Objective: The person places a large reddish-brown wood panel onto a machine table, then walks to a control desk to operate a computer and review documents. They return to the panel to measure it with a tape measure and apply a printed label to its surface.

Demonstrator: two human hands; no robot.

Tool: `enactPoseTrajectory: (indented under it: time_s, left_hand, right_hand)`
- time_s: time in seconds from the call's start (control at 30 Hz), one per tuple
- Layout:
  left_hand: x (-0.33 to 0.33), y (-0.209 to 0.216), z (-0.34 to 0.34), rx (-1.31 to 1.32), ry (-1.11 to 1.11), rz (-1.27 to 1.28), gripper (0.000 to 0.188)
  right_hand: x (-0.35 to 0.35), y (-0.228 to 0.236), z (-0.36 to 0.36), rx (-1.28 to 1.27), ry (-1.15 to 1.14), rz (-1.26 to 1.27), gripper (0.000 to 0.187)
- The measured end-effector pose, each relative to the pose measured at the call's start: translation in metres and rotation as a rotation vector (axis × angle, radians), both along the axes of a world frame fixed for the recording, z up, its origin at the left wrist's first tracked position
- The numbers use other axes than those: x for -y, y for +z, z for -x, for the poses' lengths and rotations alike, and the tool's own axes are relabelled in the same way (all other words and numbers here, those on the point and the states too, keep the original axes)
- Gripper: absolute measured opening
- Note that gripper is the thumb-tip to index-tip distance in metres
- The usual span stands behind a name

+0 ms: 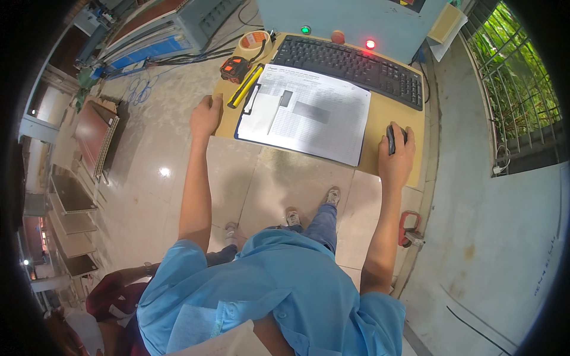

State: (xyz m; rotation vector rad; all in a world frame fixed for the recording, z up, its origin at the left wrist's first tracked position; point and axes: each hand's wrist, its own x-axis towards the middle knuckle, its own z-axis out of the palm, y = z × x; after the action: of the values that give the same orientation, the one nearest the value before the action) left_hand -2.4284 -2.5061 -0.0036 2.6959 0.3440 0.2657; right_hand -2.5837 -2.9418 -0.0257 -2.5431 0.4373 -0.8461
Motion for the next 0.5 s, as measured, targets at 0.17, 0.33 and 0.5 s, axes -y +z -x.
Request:
enactPoseTrajectory:
  time_s: [0.17,0.33,0.5]
  left_hand:
    - [-0.0017,-0.0016,-0.0021,-0.006,-0.007,0.013,0.058]
    - [-0.0013,0.0013,-0.0016,-0.041,-0.009,0.019,0.058]
    - [-0.0004,0.0047,-0.0002,-0.051,-0.011,0.025,0.057]
  right_hand:
    - [-0.0002,0.0015,-0.0002,-0.015,-0.009,0.016,0.043]
    - [-0.0007,0.0031,0.0002,-0.020,-0.012,0.026,0.043]
    - [-0.0014,0.0042,0.0010,-0.014,-0.008,0.021,0.043]
